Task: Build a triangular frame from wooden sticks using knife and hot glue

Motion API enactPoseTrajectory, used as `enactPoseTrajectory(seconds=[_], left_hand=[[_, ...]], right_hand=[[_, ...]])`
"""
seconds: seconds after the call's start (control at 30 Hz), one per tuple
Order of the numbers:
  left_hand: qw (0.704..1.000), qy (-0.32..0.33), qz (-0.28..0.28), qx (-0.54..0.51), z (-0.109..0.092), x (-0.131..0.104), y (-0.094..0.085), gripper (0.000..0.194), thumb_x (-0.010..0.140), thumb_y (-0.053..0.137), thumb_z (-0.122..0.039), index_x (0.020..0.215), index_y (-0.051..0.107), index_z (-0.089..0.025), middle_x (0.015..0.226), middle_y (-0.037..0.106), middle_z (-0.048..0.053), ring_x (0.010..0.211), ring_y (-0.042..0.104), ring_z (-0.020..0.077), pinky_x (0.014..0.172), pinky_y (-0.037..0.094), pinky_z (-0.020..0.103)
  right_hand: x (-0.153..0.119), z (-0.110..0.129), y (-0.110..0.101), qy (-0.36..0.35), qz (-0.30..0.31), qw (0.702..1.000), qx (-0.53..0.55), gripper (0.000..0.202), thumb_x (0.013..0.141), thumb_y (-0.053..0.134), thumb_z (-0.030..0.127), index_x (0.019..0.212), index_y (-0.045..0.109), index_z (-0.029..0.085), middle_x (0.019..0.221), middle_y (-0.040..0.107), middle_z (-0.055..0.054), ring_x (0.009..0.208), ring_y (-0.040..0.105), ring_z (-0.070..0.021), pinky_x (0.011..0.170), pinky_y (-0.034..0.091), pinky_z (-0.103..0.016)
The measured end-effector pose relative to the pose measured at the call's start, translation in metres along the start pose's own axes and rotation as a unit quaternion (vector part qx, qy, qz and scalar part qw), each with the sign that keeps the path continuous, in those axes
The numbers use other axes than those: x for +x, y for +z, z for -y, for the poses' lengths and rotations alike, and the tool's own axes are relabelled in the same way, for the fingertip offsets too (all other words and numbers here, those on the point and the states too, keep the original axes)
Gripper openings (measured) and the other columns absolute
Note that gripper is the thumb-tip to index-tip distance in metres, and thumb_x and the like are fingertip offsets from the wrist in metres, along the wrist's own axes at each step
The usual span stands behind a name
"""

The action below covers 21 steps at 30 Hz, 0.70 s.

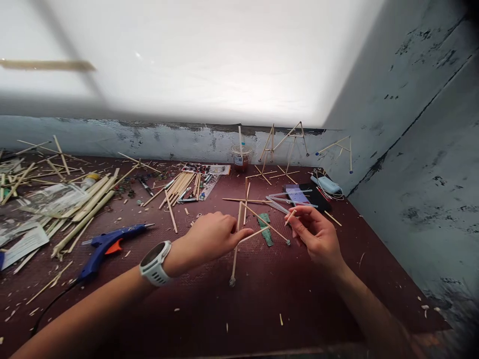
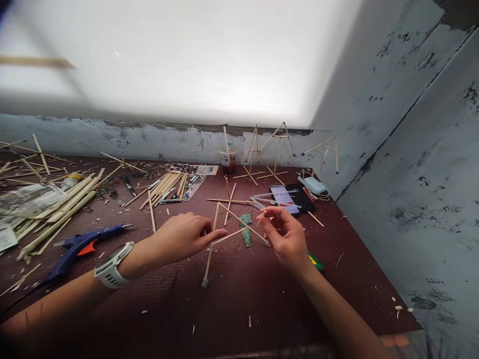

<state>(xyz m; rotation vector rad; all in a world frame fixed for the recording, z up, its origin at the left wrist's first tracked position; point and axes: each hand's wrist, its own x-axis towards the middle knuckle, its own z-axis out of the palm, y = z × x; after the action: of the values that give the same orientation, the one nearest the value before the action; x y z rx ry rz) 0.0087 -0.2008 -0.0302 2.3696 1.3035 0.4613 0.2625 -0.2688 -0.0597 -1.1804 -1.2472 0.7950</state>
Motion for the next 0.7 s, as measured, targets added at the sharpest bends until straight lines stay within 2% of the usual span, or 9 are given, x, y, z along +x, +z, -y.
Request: enactPoseTrajectory(seconds=[0.07, 0.13, 0.2, 0.3, 0.4, 0.57, 0.7], left_hand=[[0.999, 0.011, -0.023, 0.041, -0.008, -0.005, -0.001, 0.052, 0.094, 0.066, -0.064, 0.065, 0.069, -0.021, 0.058, 0.064, 0.007, 0.051, 0.056, 0.0207, 0.056, 0.026, 0.029], [0.997, 0.076, -0.009, 0.001, -0.014, -0.009, 0.005, 0.04, 0.096, 0.067, -0.06, 0.096, 0.077, -0.021, 0.081, 0.077, 0.01, 0.069, 0.07, 0.0258, 0.061, 0.036, 0.029], [0.986, 0.154, 0.014, -0.059, -0.016, -0.011, 0.016, 0.036, 0.098, 0.069, -0.052, 0.117, 0.074, -0.021, 0.1, 0.081, 0.011, 0.085, 0.076, 0.0273, 0.069, 0.045, 0.03], [0.973, 0.211, -0.015, -0.088, -0.013, -0.011, 0.033, 0.022, 0.106, 0.059, -0.034, 0.114, 0.075, -0.022, 0.099, 0.082, 0.009, 0.085, 0.077, 0.0237, 0.071, 0.048, 0.028], [0.969, 0.239, -0.037, -0.046, -0.007, -0.01, 0.04, 0.024, 0.109, 0.052, -0.026, 0.106, 0.076, -0.02, 0.092, 0.081, 0.009, 0.079, 0.076, 0.0213, 0.068, 0.047, 0.027], [0.96, 0.27, -0.052, 0.052, -0.006, -0.008, 0.027, 0.031, 0.111, 0.047, -0.028, 0.095, 0.072, -0.017, 0.084, 0.077, 0.007, 0.072, 0.071, 0.0179, 0.06, 0.038, 0.027], [0.952, 0.291, -0.055, 0.077, -0.006, -0.006, 0.017, 0.03, 0.11, 0.048, -0.026, 0.093, 0.07, -0.017, 0.08, 0.073, 0.004, 0.067, 0.066, 0.0159, 0.056, 0.034, 0.027]], right_hand=[[-0.002, 0.0, 0.003, 0.01, 0.033, 0.999, -0.005, 0.03, 0.089, 0.079, 0.049, 0.098, 0.07, 0.022, 0.092, 0.075, -0.005, 0.062, 0.06, -0.0127, 0.054, 0.051, -0.026], [-0.007, -0.001, 0.007, 0.022, 0.079, 0.997, -0.003, 0.029, 0.089, 0.08, 0.047, 0.095, 0.069, 0.021, 0.093, 0.076, -0.006, 0.067, 0.064, -0.0143, 0.059, 0.055, -0.027], [-0.012, -0.003, 0.013, 0.037, 0.124, 0.992, 0.013, 0.027, 0.09, 0.08, 0.046, 0.096, 0.069, 0.022, 0.094, 0.076, -0.005, 0.07, 0.067, -0.0154, 0.06, 0.057, -0.027], [-0.018, -0.008, 0.021, 0.036, 0.145, 0.988, 0.027, 0.025, 0.091, 0.078, 0.045, 0.094, 0.07, 0.022, 0.096, 0.075, -0.005, 0.078, 0.07, -0.0174, 0.068, 0.06, -0.03], [-0.02, -0.012, 0.024, 0.001, 0.128, 0.992, -0.015, 0.021, 0.095, 0.075, 0.043, 0.095, 0.071, 0.022, 0.096, 0.074, -0.004, 0.083, 0.072, -0.0185, 0.075, 0.061, -0.032], [-0.014, -0.013, 0.016, -0.104, 0.149, 0.974, -0.138, 0.015, 0.102, 0.066, 0.037, 0.103, 0.07, 0.023, 0.094, 0.074, -0.004, 0.085, 0.07, -0.0185, 0.078, 0.057, -0.031], [-0.011, -0.013, 0.012, -0.149, 0.189, 0.944, -0.225, 0.026, 0.108, 0.055, 0.038, 0.089, 0.063, 0.022, 0.084, 0.068, -0.002, 0.075, 0.063, -0.0163, 0.069, 0.047, -0.03]])
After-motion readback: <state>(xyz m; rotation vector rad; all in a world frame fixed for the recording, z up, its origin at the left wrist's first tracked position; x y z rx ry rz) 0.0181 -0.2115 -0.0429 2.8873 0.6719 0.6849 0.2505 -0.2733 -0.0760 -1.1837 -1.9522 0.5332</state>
